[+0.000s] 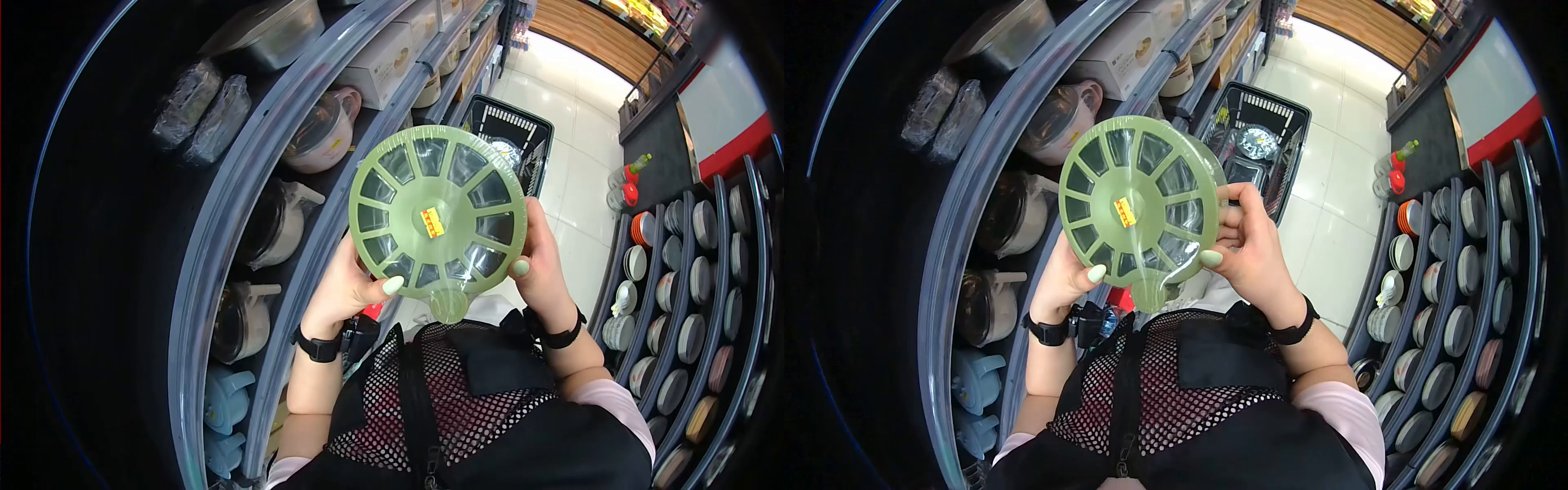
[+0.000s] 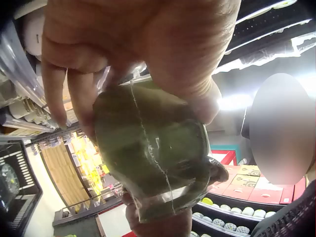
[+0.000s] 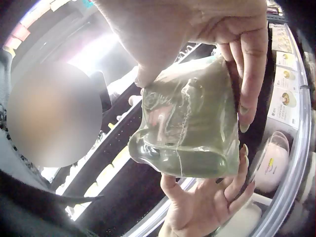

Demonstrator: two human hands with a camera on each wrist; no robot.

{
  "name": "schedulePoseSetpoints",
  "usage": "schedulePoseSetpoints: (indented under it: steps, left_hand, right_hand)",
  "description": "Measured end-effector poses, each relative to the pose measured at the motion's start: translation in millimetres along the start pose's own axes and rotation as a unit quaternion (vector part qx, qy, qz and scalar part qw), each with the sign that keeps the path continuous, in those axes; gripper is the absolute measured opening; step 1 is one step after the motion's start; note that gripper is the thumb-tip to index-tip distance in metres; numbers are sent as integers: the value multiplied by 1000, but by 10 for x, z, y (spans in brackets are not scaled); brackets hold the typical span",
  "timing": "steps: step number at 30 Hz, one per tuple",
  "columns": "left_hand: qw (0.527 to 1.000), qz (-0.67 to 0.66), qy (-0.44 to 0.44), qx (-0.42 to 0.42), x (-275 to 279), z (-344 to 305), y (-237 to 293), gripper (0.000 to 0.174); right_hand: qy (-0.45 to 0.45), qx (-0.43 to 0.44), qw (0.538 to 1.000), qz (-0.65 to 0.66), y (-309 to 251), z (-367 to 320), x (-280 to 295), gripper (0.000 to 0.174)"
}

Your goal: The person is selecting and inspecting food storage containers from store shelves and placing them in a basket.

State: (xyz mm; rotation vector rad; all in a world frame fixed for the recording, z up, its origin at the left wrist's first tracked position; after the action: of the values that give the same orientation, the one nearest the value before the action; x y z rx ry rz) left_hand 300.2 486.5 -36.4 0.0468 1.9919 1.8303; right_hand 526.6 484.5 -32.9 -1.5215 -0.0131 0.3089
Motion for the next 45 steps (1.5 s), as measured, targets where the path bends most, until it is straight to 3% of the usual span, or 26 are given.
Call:
schedulePoseSetpoints:
  steps: [2, 7, 9, 10, 11, 14, 15, 18, 19, 24, 25, 26, 29, 31, 32, 33, 36, 39, 42, 45]
  left_hand:
    - [1000, 2, 11, -12, -4, -1, 37, 90]
    - [998, 36, 46, 0, 114, 8, 18, 90]
    - [996, 67, 63, -13, 154, 10, 36, 100]
    - [996, 69, 20, -51, 136, 6, 60, 103]
    - [996, 72, 21, -52, 183, 12, 20, 103]
    - [997, 35, 75, -5, 280, 119, -106, 109]
    - [995, -63, 70, 32, 303, 163, -139, 108]
    - [993, -43, 41, 99, 233, 213, -211, 98]
    - [992, 29, 39, 112, 289, 245, -325, 91]
    - [989, -15, 126, 74, 314, 513, -539, 52]
    - [989, -14, 123, 76, 303, 593, -591, 52]
    - [982, -39, 172, 61, 356, 666, -629, 53]
    - [966, -41, 252, 29, 375, 843, -674, 53]
    - [973, 50, 212, 73, 266, 961, -680, 62]
    - [960, 174, 183, 118, 228, 1000, -678, 71]
    - [972, 142, 151, 112, -3, 1058, -568, 81]
    - [974, 163, 62, 146, -44, 1212, -686, 88]
    - [970, 194, 41, 138, 74, 1185, -910, 82]
    - [949, 286, -9, 135, 120, 1125, -879, 82]
    - [948, 249, -7, 197, 297, 958, -1125, 69]
  right_hand:
    - [-3, 26, 997, -73, -2, 78, 12, 81]
    - [-57, 47, 996, -52, 100, 328, 3, 85]
    - [-54, 50, 997, -3, 192, 446, 54, 84]
    - [-67, 56, 995, -50, 168, 487, 72, 71]
    - [-68, 58, 995, -47, 172, 542, 105, 71]
    - [-116, -6, 993, -30, 260, 671, 177, 49]
    - [-131, -39, 989, -55, 300, 707, 197, 47]
    - [-186, -30, 972, -141, 503, 839, 232, 47]
    - [-185, -4, 972, -145, 513, 878, 228, 46]
    - [-134, -82, 984, -84, 816, 1224, 562, 44]
    - [-123, -89, 986, -63, 817, 1275, 618, 45]
    - [-127, -156, 979, -30, 841, 1261, 703, 53]
    - [-192, -164, 966, -57, 925, 1295, 795, 59]
    - [-174, -151, 972, -42, 1060, 1373, 825, 59]
    - [-137, -188, 972, -13, 1199, 1440, 883, 55]
    - [-101, -224, 969, 15, 1335, 1500, 946, 51]
    - [-52, -202, 978, 21, 1697, 1730, 1191, 41]
    - [-25, -226, 966, 122, 2038, 2005, 1495, 40]
    - [66, -244, 968, 16, 2447, 2290, 2182, 42]
    - [180, -227, 955, -65, 3007, 2626, 2879, 46]
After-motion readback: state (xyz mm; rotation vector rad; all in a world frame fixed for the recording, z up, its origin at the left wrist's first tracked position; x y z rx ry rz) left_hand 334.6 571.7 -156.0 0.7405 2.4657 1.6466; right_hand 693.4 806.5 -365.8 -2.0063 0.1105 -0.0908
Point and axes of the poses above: each hand's wrist, its own z-axis towards the middle knuckle, its own x-axis out of the back of the hand, y = z × x, the point moved 6 cm from there along z, towards the middle knuckle, and after that the axes turned 7 degrees about -z, right-handed, at the moved point
